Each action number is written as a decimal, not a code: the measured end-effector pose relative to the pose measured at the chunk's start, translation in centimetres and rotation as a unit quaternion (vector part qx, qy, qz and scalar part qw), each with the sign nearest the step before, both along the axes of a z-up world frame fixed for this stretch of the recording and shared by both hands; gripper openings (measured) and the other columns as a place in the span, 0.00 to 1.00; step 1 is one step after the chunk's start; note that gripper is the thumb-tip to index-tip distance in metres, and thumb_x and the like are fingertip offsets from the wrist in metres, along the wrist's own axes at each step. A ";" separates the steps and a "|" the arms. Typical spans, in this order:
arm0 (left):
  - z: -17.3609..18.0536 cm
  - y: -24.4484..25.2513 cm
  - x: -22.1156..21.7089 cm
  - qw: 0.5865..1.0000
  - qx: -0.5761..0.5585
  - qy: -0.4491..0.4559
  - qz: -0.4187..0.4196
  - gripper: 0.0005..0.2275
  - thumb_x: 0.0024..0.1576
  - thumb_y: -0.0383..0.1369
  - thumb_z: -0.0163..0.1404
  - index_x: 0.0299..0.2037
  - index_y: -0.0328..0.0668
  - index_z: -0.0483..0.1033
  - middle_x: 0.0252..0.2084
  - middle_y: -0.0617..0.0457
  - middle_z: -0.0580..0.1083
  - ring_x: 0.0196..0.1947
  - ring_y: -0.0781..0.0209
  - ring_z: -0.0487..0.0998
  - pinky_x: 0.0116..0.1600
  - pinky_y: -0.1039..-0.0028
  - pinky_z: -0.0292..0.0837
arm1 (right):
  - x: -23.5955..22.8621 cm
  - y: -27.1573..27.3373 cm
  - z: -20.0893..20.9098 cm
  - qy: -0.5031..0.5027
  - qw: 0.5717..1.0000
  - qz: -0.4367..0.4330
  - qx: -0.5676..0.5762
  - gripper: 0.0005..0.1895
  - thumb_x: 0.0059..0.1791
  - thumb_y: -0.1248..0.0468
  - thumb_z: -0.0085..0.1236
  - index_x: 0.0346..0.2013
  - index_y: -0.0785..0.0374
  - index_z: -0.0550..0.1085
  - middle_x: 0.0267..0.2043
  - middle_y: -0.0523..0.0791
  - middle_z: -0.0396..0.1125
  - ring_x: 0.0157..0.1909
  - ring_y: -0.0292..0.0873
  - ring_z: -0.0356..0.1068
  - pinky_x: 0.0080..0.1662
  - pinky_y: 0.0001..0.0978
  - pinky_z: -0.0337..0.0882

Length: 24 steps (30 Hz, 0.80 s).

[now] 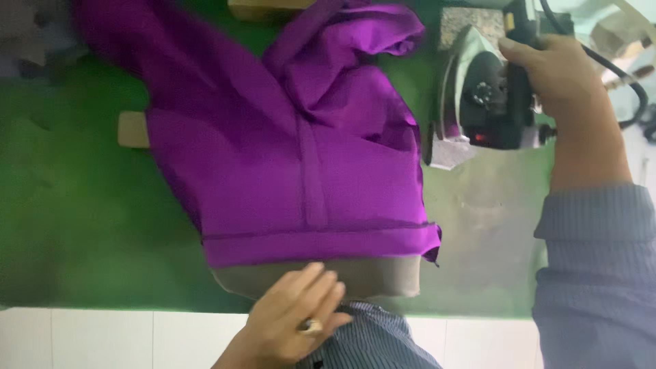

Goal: The person irons a purple garment on a green ironing board. They use a steam iron and a wooden pressing block to smooth the fabric, repeatedly adjusting the garment's position and folding sections to press seams and edges.

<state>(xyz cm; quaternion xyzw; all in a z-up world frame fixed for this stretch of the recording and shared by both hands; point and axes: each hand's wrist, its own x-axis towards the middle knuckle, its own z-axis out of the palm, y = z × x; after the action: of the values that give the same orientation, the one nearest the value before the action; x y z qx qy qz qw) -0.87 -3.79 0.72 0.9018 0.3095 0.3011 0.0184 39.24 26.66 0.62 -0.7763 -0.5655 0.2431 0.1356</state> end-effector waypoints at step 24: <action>-1.5 1.1 -3.2 0.993 -0.067 0.066 0.068 0.29 0.64 0.54 0.52 0.66 0.41 0.70 0.71 0.42 0.66 0.71 0.44 0.67 0.68 0.45 0.61 | -8.5 -25.8 10.1 -0.274 0.915 0.140 -0.263 0.27 0.30 0.32 0.69 0.43 0.20 0.77 0.26 0.26 0.82 0.32 0.28 0.82 0.43 0.20 0.76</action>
<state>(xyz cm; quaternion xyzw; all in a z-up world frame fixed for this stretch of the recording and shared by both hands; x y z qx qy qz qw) -4.07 -2.67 -0.82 0.8934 0.3899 0.2198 0.0383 30.74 0.83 10.72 -0.7331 -0.5989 0.1774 -0.2690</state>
